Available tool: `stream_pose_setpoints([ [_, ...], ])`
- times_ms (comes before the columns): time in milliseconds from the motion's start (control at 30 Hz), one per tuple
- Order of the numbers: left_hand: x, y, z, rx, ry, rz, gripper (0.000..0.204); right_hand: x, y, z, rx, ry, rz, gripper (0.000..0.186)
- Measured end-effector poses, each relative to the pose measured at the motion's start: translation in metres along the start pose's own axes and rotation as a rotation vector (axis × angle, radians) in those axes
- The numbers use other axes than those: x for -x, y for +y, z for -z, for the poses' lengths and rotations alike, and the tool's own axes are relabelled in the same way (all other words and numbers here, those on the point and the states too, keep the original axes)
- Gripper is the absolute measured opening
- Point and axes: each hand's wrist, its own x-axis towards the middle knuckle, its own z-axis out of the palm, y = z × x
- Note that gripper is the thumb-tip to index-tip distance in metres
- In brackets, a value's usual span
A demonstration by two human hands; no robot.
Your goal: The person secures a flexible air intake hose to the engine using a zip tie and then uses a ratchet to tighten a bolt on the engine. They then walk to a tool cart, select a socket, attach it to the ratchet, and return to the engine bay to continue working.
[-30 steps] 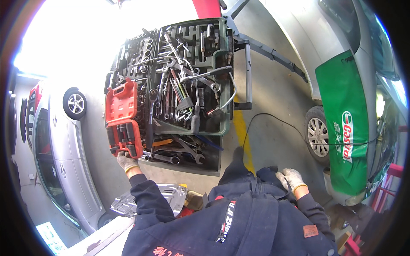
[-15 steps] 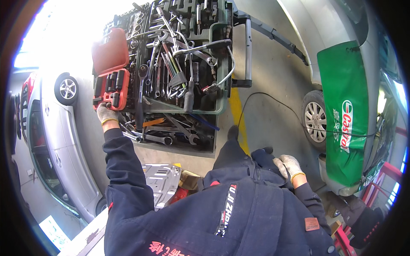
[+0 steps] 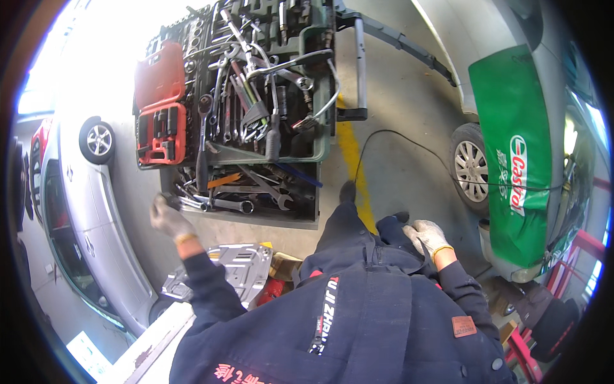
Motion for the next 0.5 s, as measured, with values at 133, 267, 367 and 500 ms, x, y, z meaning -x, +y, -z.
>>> stream_pose_setpoints([
  [133,0.172,-0.008,-0.033,-0.327,-0.633,-0.191,0.03,0.008,0.01,-0.004,-0.15,-0.04,-0.111,0.057],
  [267,0.244,-0.036,-0.087,-1.003,-1.113,-0.317,0.051,0.021,0.041,-0.017,-0.074,0.027,0.182,0.059],
  [367,0.242,-0.061,-0.106,-1.025,-1.118,-0.709,0.056,0.03,0.064,-0.03,-0.208,0.092,-0.016,0.062],
  [500,0.234,-0.098,-0.116,-1.152,-1.148,-0.598,0.055,0.058,0.108,-0.052,-0.316,0.182,-0.035,0.064],
])
